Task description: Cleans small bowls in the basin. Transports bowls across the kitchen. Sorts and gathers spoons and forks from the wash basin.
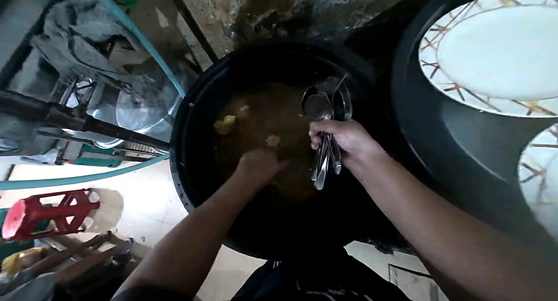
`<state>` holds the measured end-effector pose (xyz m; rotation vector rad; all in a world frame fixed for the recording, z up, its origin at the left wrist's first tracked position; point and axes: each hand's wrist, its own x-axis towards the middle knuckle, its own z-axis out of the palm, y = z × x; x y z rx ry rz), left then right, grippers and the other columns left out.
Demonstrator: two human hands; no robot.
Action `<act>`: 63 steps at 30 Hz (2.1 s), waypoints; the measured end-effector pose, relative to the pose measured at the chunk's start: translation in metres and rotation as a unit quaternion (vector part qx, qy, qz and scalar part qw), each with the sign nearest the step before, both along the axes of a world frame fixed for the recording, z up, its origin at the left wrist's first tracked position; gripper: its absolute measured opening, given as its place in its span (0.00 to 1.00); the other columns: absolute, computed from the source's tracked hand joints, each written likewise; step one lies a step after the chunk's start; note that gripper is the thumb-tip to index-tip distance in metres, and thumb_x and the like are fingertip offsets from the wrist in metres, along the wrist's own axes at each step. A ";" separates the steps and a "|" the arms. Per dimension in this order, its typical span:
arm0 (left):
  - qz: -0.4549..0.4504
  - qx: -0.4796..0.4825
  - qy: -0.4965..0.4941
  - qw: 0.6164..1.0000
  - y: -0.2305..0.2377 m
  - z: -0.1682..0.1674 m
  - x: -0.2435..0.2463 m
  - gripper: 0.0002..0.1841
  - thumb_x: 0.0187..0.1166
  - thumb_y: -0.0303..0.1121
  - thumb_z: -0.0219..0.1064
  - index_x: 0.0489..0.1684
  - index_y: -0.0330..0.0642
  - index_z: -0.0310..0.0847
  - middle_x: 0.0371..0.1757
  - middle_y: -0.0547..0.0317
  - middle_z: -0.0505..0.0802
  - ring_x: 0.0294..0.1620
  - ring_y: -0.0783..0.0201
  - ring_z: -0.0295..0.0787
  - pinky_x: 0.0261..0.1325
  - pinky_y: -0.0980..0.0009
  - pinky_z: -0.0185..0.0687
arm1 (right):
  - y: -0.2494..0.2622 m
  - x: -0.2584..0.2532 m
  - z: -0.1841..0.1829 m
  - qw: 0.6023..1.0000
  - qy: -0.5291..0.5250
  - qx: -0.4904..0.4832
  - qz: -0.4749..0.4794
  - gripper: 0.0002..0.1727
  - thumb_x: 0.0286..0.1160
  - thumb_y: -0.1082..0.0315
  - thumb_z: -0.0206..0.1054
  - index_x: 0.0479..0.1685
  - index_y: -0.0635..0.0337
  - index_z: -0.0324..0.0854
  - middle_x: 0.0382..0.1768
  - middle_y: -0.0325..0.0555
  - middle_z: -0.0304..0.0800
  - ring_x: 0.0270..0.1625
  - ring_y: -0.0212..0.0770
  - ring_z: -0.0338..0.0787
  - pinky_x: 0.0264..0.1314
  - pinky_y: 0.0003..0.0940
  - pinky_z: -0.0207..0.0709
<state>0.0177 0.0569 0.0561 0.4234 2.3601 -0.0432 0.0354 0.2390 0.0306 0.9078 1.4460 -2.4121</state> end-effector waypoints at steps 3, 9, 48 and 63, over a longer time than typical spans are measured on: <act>-0.019 -0.117 -0.125 0.985 -0.002 -0.034 0.034 0.25 0.91 0.49 0.54 0.66 0.35 0.83 0.67 0.37 0.87 0.68 0.37 0.85 0.63 0.35 0.80 | 0.000 0.000 0.003 0.999 -0.013 -0.023 -0.032 0.03 0.82 0.76 0.61 0.40 0.63 0.78 0.25 0.45 0.90 0.20 0.37 0.89 0.26 0.31 0.88; 0.112 -0.060 -0.026 0.992 -0.052 -0.031 -0.005 0.22 0.88 0.52 0.59 0.69 0.51 0.85 0.65 0.46 0.91 0.67 0.42 0.87 0.65 0.36 0.80 | -0.002 0.000 0.004 0.998 -0.036 -0.028 -0.048 0.04 0.79 0.78 0.62 0.46 0.66 0.79 0.32 0.51 0.95 0.28 0.42 0.96 0.30 0.33 0.91; 0.149 0.118 0.104 0.976 0.025 -0.068 -0.162 0.40 0.83 0.59 0.63 0.89 0.43 0.63 0.88 0.35 0.67 0.87 0.32 0.62 0.82 0.29 0.59 | 0.026 0.011 -0.007 0.937 0.138 -0.224 0.228 0.13 0.60 0.52 0.81 0.32 0.49 0.88 0.24 0.34 0.85 0.24 0.27 0.86 0.35 0.23 0.86; -0.143 0.136 -0.007 0.980 0.065 -0.057 -0.037 0.28 0.82 0.37 0.69 0.82 0.41 0.73 0.89 0.48 0.71 0.93 0.38 0.50 0.87 0.32 0.45 | 0.015 0.014 -0.002 0.961 0.137 -0.227 0.084 0.09 0.67 0.77 0.61 0.38 0.64 0.87 0.27 0.49 0.92 0.23 0.35 0.91 0.30 0.26 0.88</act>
